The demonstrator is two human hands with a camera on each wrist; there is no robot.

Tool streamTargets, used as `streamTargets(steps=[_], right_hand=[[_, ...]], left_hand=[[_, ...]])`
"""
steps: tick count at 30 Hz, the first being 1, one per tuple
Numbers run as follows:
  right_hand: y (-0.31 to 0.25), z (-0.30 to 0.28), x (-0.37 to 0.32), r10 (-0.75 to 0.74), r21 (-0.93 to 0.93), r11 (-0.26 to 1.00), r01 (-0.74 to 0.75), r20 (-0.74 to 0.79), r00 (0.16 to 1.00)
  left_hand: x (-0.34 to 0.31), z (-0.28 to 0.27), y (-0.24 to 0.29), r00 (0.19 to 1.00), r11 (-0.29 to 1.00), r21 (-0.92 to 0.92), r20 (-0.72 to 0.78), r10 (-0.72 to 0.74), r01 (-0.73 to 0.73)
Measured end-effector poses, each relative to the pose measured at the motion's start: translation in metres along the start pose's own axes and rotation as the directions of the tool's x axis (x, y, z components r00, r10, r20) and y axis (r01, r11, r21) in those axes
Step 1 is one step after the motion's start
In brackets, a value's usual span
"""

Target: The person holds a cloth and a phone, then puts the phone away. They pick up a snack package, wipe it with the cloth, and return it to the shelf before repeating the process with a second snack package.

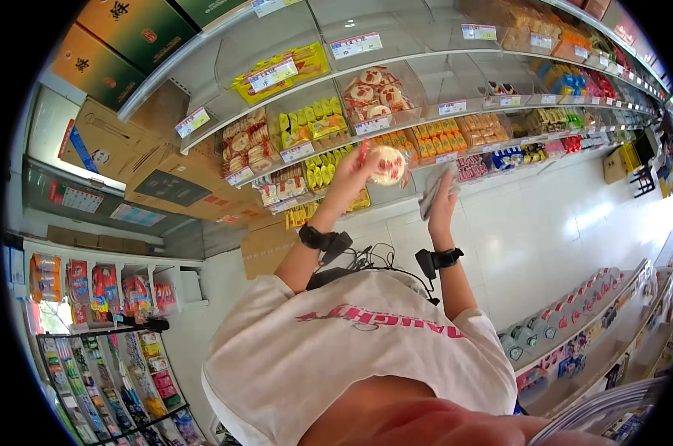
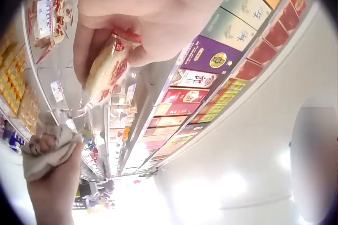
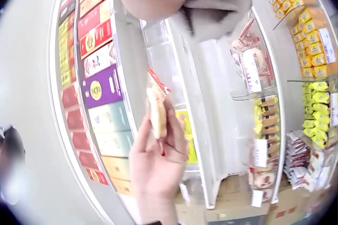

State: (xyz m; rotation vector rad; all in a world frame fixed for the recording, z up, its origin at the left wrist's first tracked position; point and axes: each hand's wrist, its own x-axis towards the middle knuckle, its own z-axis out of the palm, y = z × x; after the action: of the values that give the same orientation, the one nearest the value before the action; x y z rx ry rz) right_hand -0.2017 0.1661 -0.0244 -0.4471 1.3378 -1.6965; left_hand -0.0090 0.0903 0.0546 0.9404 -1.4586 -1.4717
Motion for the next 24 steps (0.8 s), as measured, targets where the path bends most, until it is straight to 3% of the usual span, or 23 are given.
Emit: streamTargets(steps=[1,4,5,6,8,9,12,15,18,19,22,24], right_hand=[[0.001,0.0,0.005,-0.09,-0.016,0.996,0.091,0.026,0.996],[-0.004,0.024,0.002,-0.176,-0.024,0.984,0.178,0.056,0.983],[-0.008,0.031,-0.005,-0.147,-0.033,0.988,0.153,0.129,0.981],[-0.012,0.038,-0.011,-0.118,-0.044,0.991,0.129,0.202,0.972],[-0.005,0.067,-0.01,-0.276,-0.041,0.955,0.295,0.253,0.927],[-0.002,0.07,-0.005,-0.26,-0.005,0.961,0.275,0.306,0.916],[0.006,0.086,0.011,-0.449,-0.098,0.865,0.492,0.283,0.847],[-0.033,0.1,0.0,-0.209,-0.483,0.745,0.46,0.486,0.849],[-0.021,0.123,0.009,-0.468,-0.394,0.627,0.672,0.498,0.73],[-0.023,0.129,0.004,-0.442,-0.424,0.69,0.587,0.394,0.806],[-0.022,0.149,0.001,-0.645,-0.598,0.263,0.758,0.476,0.599],[-0.012,0.171,-0.008,-0.588,-0.548,0.208,0.81,0.592,0.551]], left_hand=[[0.0,0.001,0.012,0.992,0.992,-0.057,-0.045,-0.118,0.116],[0.01,-0.001,-0.012,0.991,0.983,-0.125,0.013,-0.131,0.131],[0.012,-0.008,-0.018,0.973,0.974,-0.074,0.103,-0.206,0.215],[0.013,-0.007,-0.025,0.972,0.966,-0.151,0.137,-0.189,0.209],[0.015,0.0,-0.035,0.971,0.932,-0.303,0.194,-0.143,0.197],[0.011,0.004,-0.015,0.971,0.884,-0.413,0.184,-0.153,0.218],[0.022,-0.024,-0.012,0.94,0.775,-0.547,0.291,-0.178,0.317],[0.03,-0.065,-0.008,0.914,0.799,-0.476,0.347,-0.212,0.366],[0.033,-0.084,-0.01,0.91,0.719,-0.571,0.348,-0.225,0.396],[0.034,-0.094,-0.013,0.888,0.705,-0.564,0.404,-0.218,0.43],[0.032,-0.105,-0.023,0.906,0.649,-0.643,0.376,-0.197,0.408],[0.03,-0.108,-0.028,0.906,0.528,-0.74,0.384,-0.179,0.417]])
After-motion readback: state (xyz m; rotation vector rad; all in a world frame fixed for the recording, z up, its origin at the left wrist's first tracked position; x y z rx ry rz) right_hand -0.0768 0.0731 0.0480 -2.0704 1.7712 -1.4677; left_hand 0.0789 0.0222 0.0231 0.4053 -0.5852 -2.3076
